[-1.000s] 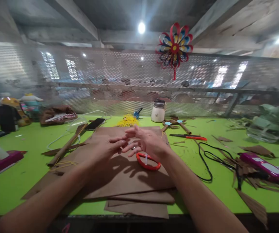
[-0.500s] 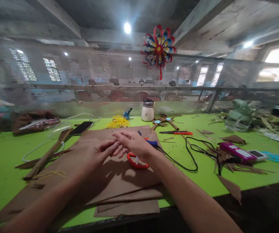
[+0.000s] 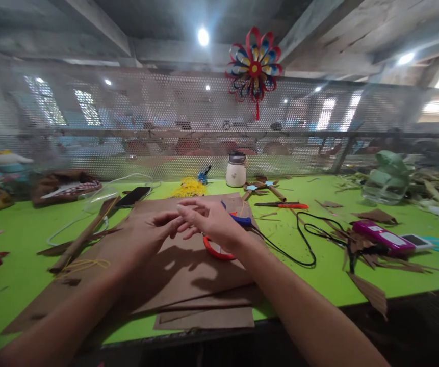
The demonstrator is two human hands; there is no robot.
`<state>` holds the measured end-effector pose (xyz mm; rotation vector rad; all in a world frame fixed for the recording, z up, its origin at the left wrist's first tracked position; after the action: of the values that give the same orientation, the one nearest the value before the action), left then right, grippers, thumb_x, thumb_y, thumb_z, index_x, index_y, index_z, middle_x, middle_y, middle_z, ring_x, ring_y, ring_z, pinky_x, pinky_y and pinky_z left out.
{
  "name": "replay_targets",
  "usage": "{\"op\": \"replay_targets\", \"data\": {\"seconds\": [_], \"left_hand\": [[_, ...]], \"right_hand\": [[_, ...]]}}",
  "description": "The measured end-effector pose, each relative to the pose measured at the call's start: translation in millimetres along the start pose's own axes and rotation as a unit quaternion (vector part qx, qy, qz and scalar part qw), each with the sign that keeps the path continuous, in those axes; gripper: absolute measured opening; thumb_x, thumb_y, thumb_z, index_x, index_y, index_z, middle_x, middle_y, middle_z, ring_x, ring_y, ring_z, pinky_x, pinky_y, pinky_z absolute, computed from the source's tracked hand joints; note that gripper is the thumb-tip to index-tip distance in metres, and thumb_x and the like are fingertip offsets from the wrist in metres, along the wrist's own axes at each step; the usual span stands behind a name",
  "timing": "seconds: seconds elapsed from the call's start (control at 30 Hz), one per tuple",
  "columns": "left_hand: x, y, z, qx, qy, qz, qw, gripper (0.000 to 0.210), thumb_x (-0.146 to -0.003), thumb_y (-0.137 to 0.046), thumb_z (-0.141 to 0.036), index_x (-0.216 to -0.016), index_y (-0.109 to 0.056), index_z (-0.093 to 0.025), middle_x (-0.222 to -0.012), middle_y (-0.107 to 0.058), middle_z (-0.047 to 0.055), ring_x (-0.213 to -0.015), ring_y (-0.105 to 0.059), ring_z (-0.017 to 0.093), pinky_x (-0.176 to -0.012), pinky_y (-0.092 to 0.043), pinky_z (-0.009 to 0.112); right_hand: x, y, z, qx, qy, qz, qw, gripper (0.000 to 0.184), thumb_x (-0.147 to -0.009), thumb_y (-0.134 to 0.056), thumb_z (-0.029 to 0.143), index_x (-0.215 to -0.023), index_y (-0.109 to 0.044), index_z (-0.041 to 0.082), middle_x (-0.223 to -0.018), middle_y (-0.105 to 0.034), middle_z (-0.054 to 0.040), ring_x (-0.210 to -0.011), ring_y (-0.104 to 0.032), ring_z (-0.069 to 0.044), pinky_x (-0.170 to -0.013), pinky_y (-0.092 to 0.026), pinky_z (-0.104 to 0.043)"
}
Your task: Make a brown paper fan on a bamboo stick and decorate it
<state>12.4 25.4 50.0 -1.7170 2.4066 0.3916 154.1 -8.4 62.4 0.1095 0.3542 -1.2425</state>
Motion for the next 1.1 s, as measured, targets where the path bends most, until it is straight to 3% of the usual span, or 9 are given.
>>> {"op": "replay_targets", "data": {"seconds": [0.1, 0.17, 0.27, 0.43, 0.6, 0.7, 0.8, 0.93, 1.1], "left_hand": [[3.0, -6.8, -2.6, 0.118, 0.015, 0.089, 0.989, 0.039, -0.072, -0.07, -0.03, -0.11, -0.063, -0.021, -0.105, -0.064, 0.007, -0.088, -0.058, 0.017, -0.069, -0.042, 0.025], [7.1, -14.9, -3.7, 0.189, 0.044, 0.157, 0.968, 0.04, -0.076, -0.066, -0.031, -0.114, -0.06, -0.021, -0.113, -0.06, 0.009, -0.093, -0.058, 0.019, -0.067, -0.043, 0.025], [12.5, -25.4, -0.8, 0.215, 0.089, 0.22, 0.947, 0.031, -0.079, -0.063, -0.035, -0.104, -0.061, -0.017, -0.098, -0.062, 0.01, -0.077, -0.059, 0.016, -0.053, -0.037, 0.022], [14.4, -24.9, 1.8, 0.143, 0.117, 0.237, 0.954, 0.024, -0.08, -0.063, -0.033, -0.09, -0.063, -0.012, -0.066, -0.053, 0.001, -0.055, -0.043, 0.007, -0.048, -0.026, 0.021], [19.6, -24.9, -3.6, 0.106, 0.081, 0.285, 0.949, 0.03, -0.072, -0.07, -0.028, -0.099, -0.061, -0.018, -0.082, -0.059, 0.002, -0.065, -0.046, 0.009, -0.058, -0.033, 0.023], [21.9, -26.1, 2.1, 0.052, 0.071, 0.28, 0.956, 0.023, -0.078, -0.063, -0.032, -0.097, -0.06, -0.019, -0.072, -0.055, -0.001, -0.06, -0.042, 0.009, -0.056, -0.032, 0.023], [20.7, -23.8, 7.3, 0.021, 0.067, 0.253, 0.965, 0.025, -0.084, -0.053, -0.039, -0.075, -0.058, -0.017, -0.059, -0.046, -0.002, -0.054, -0.036, 0.009, -0.052, -0.028, 0.023], [16.7, -17.4, 0.2, 0.108, 0.083, 0.201, 0.97, 0.032, -0.085, -0.051, -0.04, -0.064, -0.048, -0.016, -0.058, -0.04, -0.003, -0.051, -0.032, 0.008, -0.048, -0.024, 0.023], [14.3, -10.2, -14.7, 0.215, 0.056, 0.136, 0.966, 0.031, -0.085, -0.054, -0.033, -0.062, -0.043, -0.016, -0.055, -0.03, -0.005, -0.05, -0.032, 0.007, -0.046, -0.023, 0.02]], "right_hand": [[3.1, -0.5, 7.6, -0.066, 0.001, 0.044, 0.997, 0.043, -0.081, -0.06, 0.047, -0.111, -0.057, 0.016, -0.103, -0.064, -0.0119, -0.081, -0.064, -0.019, -0.065, -0.055, -0.033], [5.4, -0.8, 10.3, -0.089, -0.002, 0.074, 0.993, 0.043, -0.083, -0.057, 0.048, -0.113, -0.057, 0.017, -0.108, -0.063, -0.0123, -0.089, -0.063, -0.02, -0.073, -0.054, -0.036], [7.0, 1.0, 10.0, -0.084, -0.009, 0.086, 0.993, 0.042, -0.085, -0.054, 0.047, -0.114, -0.057, 0.018, -0.11, -0.062, -0.0126, -0.095, -0.062, -0.021, -0.078, -0.052, -0.036], [4.7, 7.0, 8.2, -0.098, -0.05, 0.064, 0.992, 0.042, -0.087, -0.048, 0.051, -0.108, -0.059, 0.016, -0.104, -0.063, -0.0115, -0.092, -0.063, -0.021, -0.078, -0.052, -0.036], [3.2, 8.3, 8.3, -0.145, -0.069, 0.057, 0.985, 0.049, -0.089, -0.04, 0.056, -0.107, -0.058, 0.014, -0.098, -0.065, -0.0115, -0.084, -0.065, -0.021, -0.068, -0.054, -0.033], [2.7, 8.5, 6.8, -0.161, -0.075, 0.061, 0.982, 0.05, -0.089, -0.039, 0.057, -0.106, -0.059, 0.014, -0.098, -0.065, -0.0122, -0.079, -0.065, -0.019, -0.065, -0.054, -0.031], [1.0, 12.5, 7.3, -0.159, -0.072, 0.05, 0.983, 0.05, -0.089, -0.04, 0.056, -0.102, -0.06, 0.013, -0.094, -0.066, -0.0122, -0.076, -0.065, -0.018, -0.065, -0.054, -0.03], [-1.5, 22.7, 11.4, -0.142, -0.063, 0.017, 0.988, 0.053, -0.088, -0.038, 0.059, -0.099, -0.062, 0.013, -0.089, -0.067, -0.0109, -0.071, -0.064, -0.017, -0.058, -0.053, -0.027], [-3.6, 34.7, 10.7, -0.064, -0.055, -0.024, 0.996, 0.049, -0.084, -0.048, 0.057, -0.097, -0.061, 0.012, -0.087, -0.066, -0.0129, -0.069, -0.064, -0.018, -0.051, -0.052, -0.027]]}}
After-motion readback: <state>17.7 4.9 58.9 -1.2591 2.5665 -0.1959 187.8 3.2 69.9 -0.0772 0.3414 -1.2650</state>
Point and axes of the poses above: each hand's wrist, its own x-axis away from the middle knuckle, its own y-axis out of the back of the hand, z = x × y, the point moved 3 cm from there along -x, towards the middle knuckle
